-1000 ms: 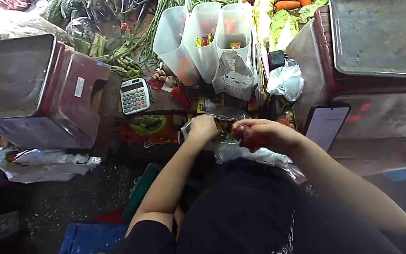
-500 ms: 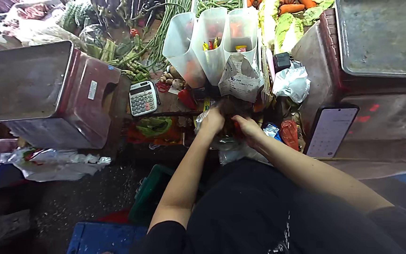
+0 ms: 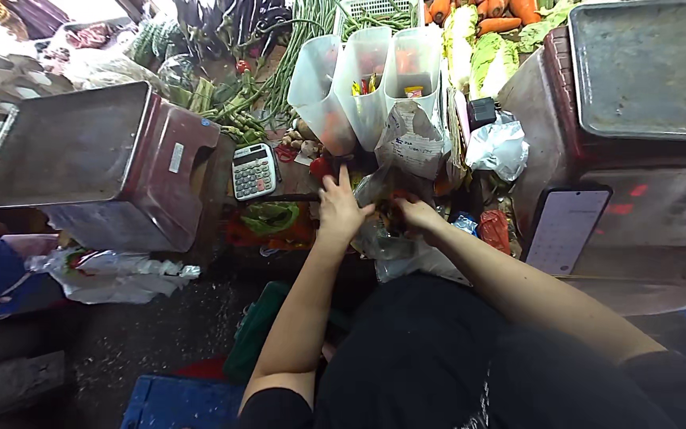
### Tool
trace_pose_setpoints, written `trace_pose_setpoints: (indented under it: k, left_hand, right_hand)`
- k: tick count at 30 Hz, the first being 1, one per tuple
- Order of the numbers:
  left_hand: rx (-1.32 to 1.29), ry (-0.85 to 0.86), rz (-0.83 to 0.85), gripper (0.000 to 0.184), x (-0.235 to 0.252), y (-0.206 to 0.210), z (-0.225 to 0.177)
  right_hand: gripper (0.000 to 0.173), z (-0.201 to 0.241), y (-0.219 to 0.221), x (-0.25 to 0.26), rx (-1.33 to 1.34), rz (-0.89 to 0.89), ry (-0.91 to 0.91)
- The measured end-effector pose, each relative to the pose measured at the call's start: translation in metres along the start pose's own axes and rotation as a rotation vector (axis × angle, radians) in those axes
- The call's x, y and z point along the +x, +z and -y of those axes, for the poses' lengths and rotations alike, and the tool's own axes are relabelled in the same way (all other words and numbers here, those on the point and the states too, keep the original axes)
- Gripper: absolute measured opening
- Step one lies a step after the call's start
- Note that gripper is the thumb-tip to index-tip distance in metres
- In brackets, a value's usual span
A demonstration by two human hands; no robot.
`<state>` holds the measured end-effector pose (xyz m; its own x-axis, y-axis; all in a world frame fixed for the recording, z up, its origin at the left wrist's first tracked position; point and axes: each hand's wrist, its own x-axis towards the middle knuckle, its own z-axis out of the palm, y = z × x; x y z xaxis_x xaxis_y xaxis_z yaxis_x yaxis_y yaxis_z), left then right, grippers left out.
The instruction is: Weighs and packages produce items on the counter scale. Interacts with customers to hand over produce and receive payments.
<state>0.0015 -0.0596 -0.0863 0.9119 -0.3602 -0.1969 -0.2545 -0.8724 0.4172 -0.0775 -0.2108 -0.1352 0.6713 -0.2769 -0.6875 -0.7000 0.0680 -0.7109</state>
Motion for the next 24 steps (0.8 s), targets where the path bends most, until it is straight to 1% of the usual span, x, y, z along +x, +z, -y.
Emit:
trace_pose_setpoints:
  k: [1,2,3,5,6,7,9,11,13,14,17,18,19,20,21,22,24]
  left_hand:
    - [-0.041,-0.029,0.070,0.074,-0.001,0.008,0.007]
    - [-0.094,-0.030,0.135,0.046,-0.003,0.013,0.012]
    - [-0.177,-0.006,0.192,0.030,-0.006,0.013,0.014]
    - [-0.443,0.134,0.228,0.028,-0.022,0.002,0.010]
    - [-0.569,0.203,0.233,0.026,-0.033,-0.004,0.008]
    - [-0.648,0.236,0.243,0.024,-0.045,-0.010,0.007]
    - [-0.728,0.230,0.238,0.023,-0.064,-0.019,0.007]
    - [-0.792,0.243,0.168,0.026,-0.076,-0.025,0.017]
    - [-0.910,0.243,0.050,0.029,-0.082,-0.028,0.031]
    - [-0.987,0.225,0.005,0.029,-0.082,-0.030,0.037]
    - [-1.168,0.170,-0.044,0.026,-0.076,-0.034,0.042]
    - [-1.189,0.174,-0.052,0.025,-0.073,-0.036,0.040]
    - [-1.192,0.191,-0.060,0.025,-0.069,-0.039,0.037]
    - [-1.186,0.220,-0.068,0.024,-0.065,-0.041,0.033]
    - [-1.175,0.262,-0.075,0.023,-0.062,-0.044,0.028]
    - [-1.166,0.315,-0.085,0.023,-0.058,-0.046,0.024]
    - [-1.132,0.432,-0.088,0.022,-0.052,-0.049,0.016]
  right_hand:
    - [0.055,-0.002,0.000,0.000,-0.060,0.009,-0.005]
    - [0.055,-0.006,-0.001,0.000,-0.138,0.014,-0.026]
    - [0.055,-0.009,-0.002,0.002,-0.222,0.019,-0.067]
    - [0.053,-0.009,-0.003,0.005,-0.396,0.024,-0.178]
    - [0.052,-0.007,-0.002,0.004,-0.493,0.027,-0.213]
    - [0.051,-0.006,-0.001,0.002,-0.586,0.034,-0.225]
    - [0.051,-0.005,-0.001,0.000,-0.720,0.047,-0.231]
    - [0.054,0.000,-0.009,-0.007,-0.818,0.040,-0.219]
    - [0.064,0.012,-0.018,-0.022,-0.939,-0.003,-0.175]
    - [0.072,0.017,-0.023,-0.029,-1.017,-0.012,-0.164]
    - [0.102,0.031,-0.032,-0.057,-1.287,0.046,-0.195]
    - [0.102,0.038,-0.034,-0.070,-1.402,0.077,-0.194]
    - [0.091,0.045,-0.034,-0.084,-1.497,0.103,-0.188]
    - [0.066,0.050,-0.033,-0.097,-1.554,0.122,-0.181]
    - [0.035,0.054,-0.030,-0.108,-1.573,0.115,-0.201]
    - [0.019,0.057,-0.029,-0.118,-1.570,0.076,-0.281]
    - [0.016,0.067,-0.032,-0.131,-1.512,0.002,-0.562]
